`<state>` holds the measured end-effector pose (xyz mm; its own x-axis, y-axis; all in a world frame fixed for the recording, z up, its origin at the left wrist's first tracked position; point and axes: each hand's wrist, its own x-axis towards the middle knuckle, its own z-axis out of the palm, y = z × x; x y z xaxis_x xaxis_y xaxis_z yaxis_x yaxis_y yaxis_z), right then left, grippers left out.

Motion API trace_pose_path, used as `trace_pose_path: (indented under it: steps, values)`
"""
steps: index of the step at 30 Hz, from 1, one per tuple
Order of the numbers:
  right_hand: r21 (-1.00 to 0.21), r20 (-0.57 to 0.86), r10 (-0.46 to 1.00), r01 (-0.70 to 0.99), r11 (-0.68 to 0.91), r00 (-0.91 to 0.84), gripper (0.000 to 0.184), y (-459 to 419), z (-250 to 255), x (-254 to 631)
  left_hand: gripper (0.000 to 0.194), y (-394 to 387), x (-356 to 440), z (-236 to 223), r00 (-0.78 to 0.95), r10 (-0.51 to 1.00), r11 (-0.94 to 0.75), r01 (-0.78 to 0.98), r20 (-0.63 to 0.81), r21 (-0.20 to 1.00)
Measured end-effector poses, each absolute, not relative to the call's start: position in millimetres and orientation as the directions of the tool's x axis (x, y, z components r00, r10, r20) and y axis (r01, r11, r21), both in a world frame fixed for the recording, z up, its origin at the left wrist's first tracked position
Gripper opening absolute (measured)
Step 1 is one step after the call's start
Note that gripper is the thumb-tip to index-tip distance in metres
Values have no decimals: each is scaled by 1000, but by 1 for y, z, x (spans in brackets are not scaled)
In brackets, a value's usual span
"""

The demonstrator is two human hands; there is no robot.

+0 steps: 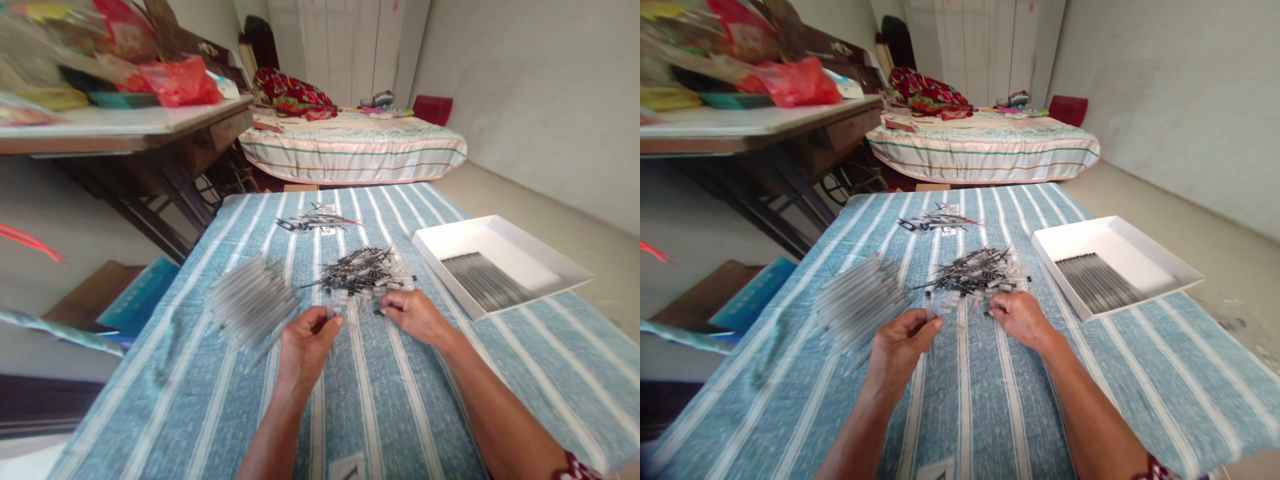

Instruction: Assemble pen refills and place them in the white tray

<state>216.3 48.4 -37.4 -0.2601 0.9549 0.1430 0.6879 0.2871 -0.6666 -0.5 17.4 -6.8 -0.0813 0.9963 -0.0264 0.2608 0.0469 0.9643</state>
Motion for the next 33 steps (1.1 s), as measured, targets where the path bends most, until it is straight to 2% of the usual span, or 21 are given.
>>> trace_pose_path:
  steps: [7,17,20,23,26,29,33]
  values:
    - [-541,142,909,739,402,-391,10,35,-37,191,12,20,-3,-7,-238,971,36,137,-2,990]
    - [-174,52,899,882,437,-435,24,26,-26,143,10,19,-1,-1,-335,941,30,-55,-47,998]
    - [-119,25,885,877,465,-465,21,29,-26,138,13,20,-1,0,-344,937,35,-84,-62,996]
    - [-189,76,880,860,474,-468,18,30,-30,142,15,21,-2,0,-369,927,33,-113,-73,993]
    - [-401,167,889,795,456,-426,15,29,-34,151,16,22,-4,0,-387,919,6,-165,-71,986]
    - [-610,250,882,642,464,-401,9,26,-38,157,15,22,-6,3,-382,921,-9,-222,-79,975]
    - [-710,341,858,493,503,-384,5,22,-37,157,15,21,-7,6,-376,916,17,-305,-137,952]
